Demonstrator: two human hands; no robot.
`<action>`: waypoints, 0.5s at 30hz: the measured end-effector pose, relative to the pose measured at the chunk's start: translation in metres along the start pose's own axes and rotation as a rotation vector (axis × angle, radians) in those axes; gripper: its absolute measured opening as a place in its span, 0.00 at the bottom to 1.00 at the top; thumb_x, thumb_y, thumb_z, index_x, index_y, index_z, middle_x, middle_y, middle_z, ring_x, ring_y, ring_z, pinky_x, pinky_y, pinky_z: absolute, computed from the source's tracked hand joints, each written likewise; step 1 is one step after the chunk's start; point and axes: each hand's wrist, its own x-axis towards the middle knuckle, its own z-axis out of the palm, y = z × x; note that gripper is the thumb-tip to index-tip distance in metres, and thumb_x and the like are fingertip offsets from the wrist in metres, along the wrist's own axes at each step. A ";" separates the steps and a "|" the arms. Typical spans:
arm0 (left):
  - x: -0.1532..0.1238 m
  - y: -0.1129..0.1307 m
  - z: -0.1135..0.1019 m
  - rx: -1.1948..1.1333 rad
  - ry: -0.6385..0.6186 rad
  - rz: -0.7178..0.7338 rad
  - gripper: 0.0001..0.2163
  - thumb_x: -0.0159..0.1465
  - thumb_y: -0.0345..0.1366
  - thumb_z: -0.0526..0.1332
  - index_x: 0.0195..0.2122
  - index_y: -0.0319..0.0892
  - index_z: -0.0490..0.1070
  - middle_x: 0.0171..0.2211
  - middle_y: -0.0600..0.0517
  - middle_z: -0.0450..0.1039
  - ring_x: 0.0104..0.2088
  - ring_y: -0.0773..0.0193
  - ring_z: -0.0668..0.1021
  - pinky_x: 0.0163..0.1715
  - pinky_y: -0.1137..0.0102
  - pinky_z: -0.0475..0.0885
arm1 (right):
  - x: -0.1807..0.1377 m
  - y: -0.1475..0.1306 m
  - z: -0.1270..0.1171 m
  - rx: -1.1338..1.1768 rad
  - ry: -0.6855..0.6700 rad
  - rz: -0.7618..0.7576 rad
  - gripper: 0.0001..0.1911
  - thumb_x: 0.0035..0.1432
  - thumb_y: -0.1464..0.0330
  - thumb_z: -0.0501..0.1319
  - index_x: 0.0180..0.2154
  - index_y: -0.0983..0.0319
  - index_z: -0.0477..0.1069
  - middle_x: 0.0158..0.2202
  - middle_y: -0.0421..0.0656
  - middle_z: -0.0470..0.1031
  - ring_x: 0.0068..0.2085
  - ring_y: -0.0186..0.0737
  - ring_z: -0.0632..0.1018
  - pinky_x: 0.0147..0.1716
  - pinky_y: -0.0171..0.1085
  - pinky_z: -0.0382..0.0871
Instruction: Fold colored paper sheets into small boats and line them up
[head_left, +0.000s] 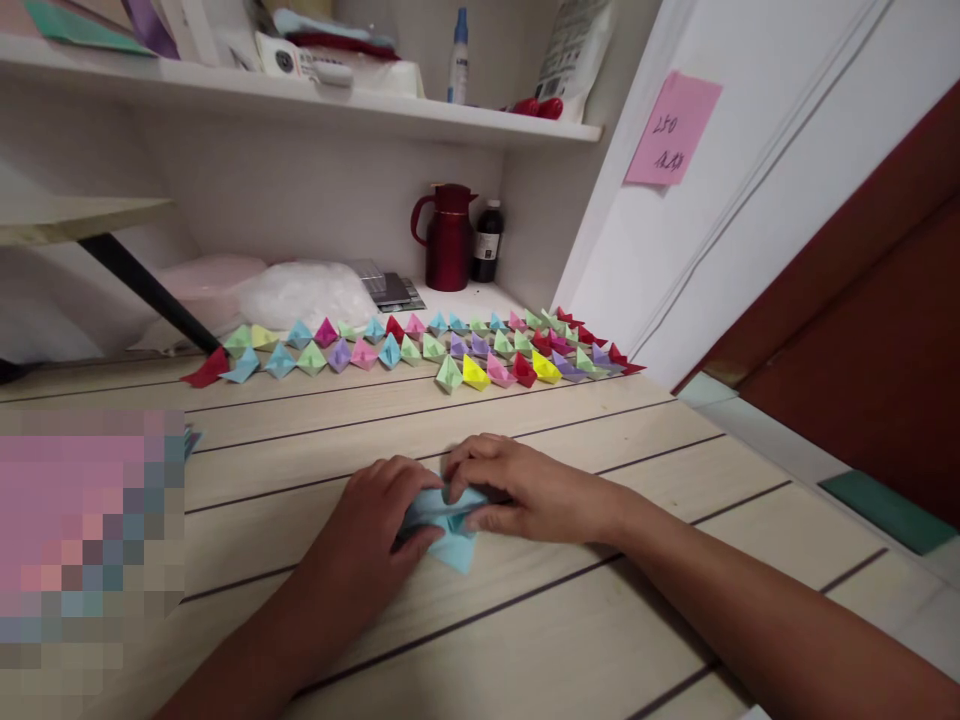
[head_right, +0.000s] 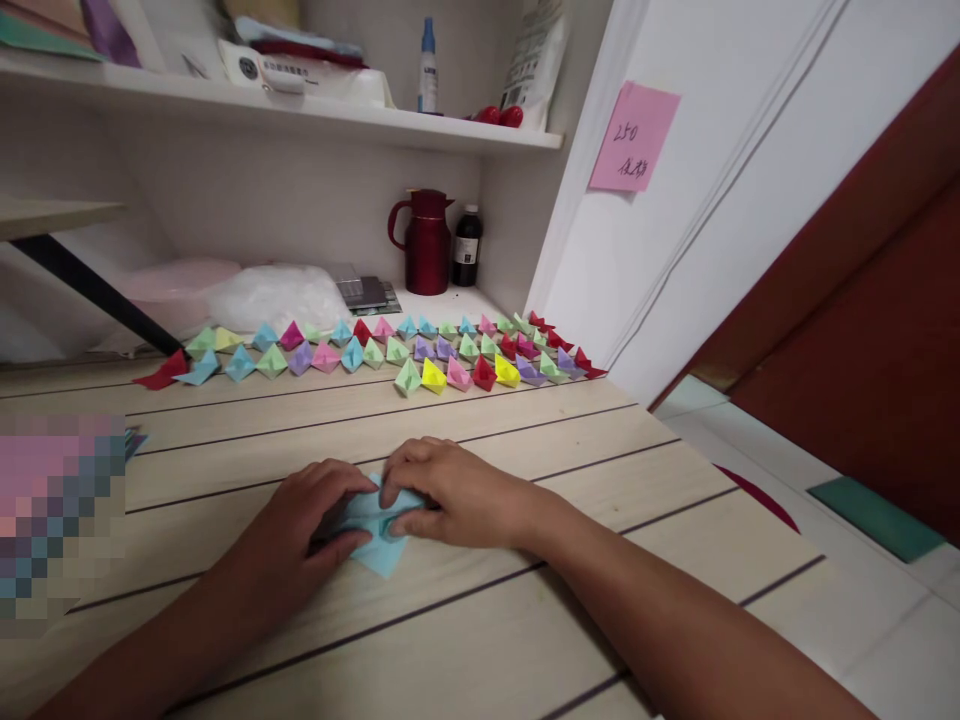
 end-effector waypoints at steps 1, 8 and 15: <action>-0.002 -0.001 0.000 -0.010 0.014 0.014 0.14 0.59 0.32 0.62 0.46 0.47 0.66 0.46 0.50 0.70 0.47 0.56 0.71 0.47 0.59 0.67 | 0.001 0.000 0.000 0.028 0.015 0.005 0.09 0.59 0.67 0.63 0.42 0.61 0.72 0.47 0.46 0.71 0.49 0.40 0.72 0.51 0.38 0.64; -0.012 -0.010 -0.009 -0.018 0.112 0.103 0.03 0.62 0.31 0.59 0.36 0.45 0.70 0.56 0.48 0.60 0.50 0.60 0.71 0.48 0.63 0.71 | 0.004 0.006 0.006 0.153 0.096 0.098 0.02 0.59 0.71 0.61 0.34 0.63 0.70 0.44 0.48 0.72 0.44 0.39 0.74 0.45 0.37 0.68; -0.014 -0.004 -0.015 0.102 0.151 0.308 0.15 0.65 0.30 0.57 0.49 0.58 0.73 0.62 0.52 0.54 0.53 0.60 0.70 0.50 0.62 0.71 | 0.005 0.009 0.009 0.205 0.122 0.118 0.02 0.58 0.74 0.60 0.32 0.63 0.71 0.44 0.46 0.71 0.43 0.37 0.75 0.44 0.35 0.69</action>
